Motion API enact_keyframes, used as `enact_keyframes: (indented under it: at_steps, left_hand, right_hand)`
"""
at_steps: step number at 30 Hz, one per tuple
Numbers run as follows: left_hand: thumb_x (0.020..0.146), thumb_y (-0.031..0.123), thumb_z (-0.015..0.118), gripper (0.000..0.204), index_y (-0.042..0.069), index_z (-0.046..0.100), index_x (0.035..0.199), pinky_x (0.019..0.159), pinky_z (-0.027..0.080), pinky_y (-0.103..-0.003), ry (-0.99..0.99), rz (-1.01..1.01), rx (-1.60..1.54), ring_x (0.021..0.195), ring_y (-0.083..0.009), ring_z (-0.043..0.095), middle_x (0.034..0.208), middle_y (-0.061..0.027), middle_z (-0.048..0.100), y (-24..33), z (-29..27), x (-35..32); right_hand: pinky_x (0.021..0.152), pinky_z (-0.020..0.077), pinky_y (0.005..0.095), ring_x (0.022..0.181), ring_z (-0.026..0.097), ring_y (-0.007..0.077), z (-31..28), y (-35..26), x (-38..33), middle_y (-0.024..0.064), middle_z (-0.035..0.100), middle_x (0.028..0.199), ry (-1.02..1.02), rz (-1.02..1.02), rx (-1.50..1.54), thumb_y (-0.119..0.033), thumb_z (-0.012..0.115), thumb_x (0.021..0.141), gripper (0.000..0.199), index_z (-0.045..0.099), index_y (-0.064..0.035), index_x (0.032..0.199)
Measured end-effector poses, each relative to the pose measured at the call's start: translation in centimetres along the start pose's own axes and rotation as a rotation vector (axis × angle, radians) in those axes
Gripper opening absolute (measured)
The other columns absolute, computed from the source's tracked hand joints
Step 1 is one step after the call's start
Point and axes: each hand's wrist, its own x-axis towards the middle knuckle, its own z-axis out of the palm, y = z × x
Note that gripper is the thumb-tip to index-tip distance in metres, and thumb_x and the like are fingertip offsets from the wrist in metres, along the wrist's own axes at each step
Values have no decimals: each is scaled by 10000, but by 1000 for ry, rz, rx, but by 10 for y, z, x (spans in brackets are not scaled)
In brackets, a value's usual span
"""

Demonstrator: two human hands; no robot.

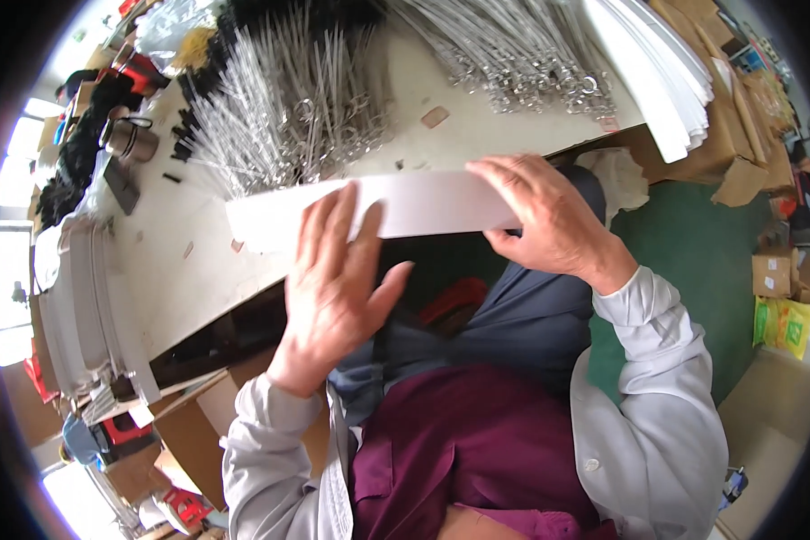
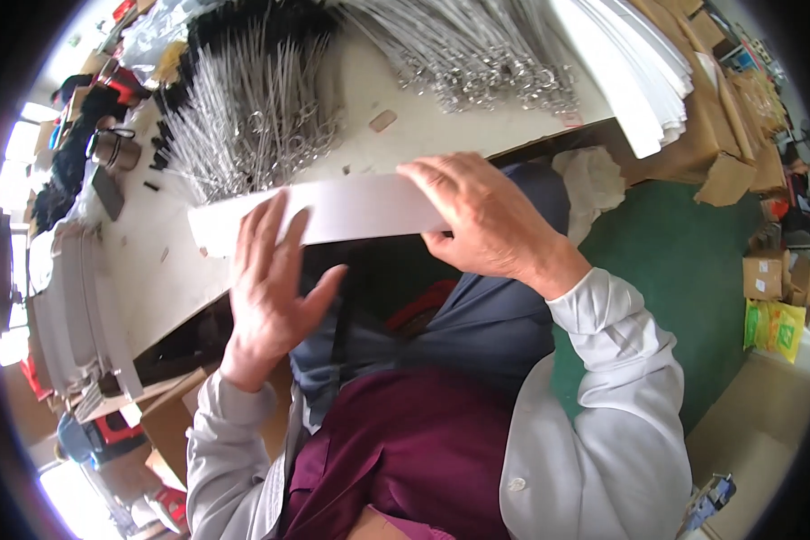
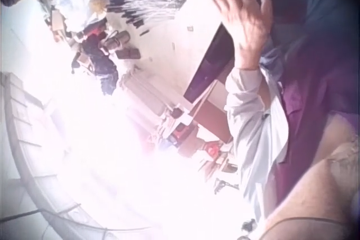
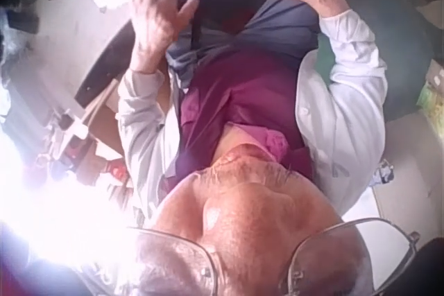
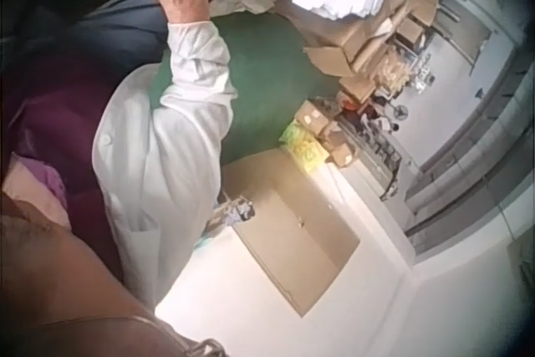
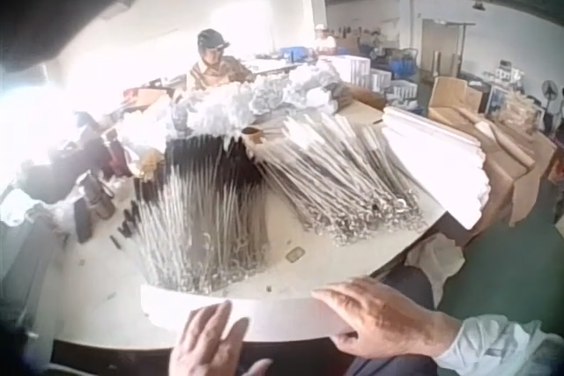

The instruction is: Packing small wire-handled cleaning brushes into white cardboard boxes.

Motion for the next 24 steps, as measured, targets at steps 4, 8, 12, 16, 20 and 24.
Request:
enact_keyframes:
  at_steps: [4,8,12,16,20,24]
  left_hand:
    - [742,174,824,785,-58,483,1410,1135,383,-549,-85,96,-15,1300,-443,505,1418,-256,522,-5,36,13]
    - [713,135,820,807,-46,466,1415,1004,484,-477,-182,31,-38,1126,-391,591,1228,-215,591,-9,44,11]
    - [697,136,832,815,-14,477,1415,922,516,-464,-190,-48,-20,1053,-369,619,1167,-185,606,-15,43,5]
    - [707,153,840,798,17,491,1412,873,528,-463,-147,-164,75,1017,-364,634,1128,-172,621,-21,40,-4]
    - [724,142,819,752,2,496,1389,865,526,-448,-101,-102,104,980,-346,634,1083,-167,611,-20,50,-7]
    - [724,128,805,726,-25,498,1364,859,523,-427,-82,-66,133,950,-320,624,1068,-162,597,-20,57,-11]
  right_hand:
    - [1085,466,437,1192,598,348,28,-14,6,176,632,1258,-56,-119,29,-75,765,727,676,548,31,1359]
    - [1094,467,455,1227,579,342,41,-13,8,155,600,1319,-86,-138,21,-77,805,721,711,544,-13,1380]
    - [1075,470,429,1190,595,329,34,-19,13,141,621,1264,56,-131,-38,-118,817,743,629,595,12,1316]
    - [968,511,418,1087,607,316,41,-26,-2,128,626,1175,231,58,-94,-152,823,790,520,632,9,1246]
    - [915,525,404,1033,623,329,64,-33,-9,157,630,1135,196,182,-71,-145,810,805,473,633,36,1204]
    - [834,543,427,931,638,346,85,-40,-8,178,642,1082,297,212,48,-128,794,826,440,627,55,1190]
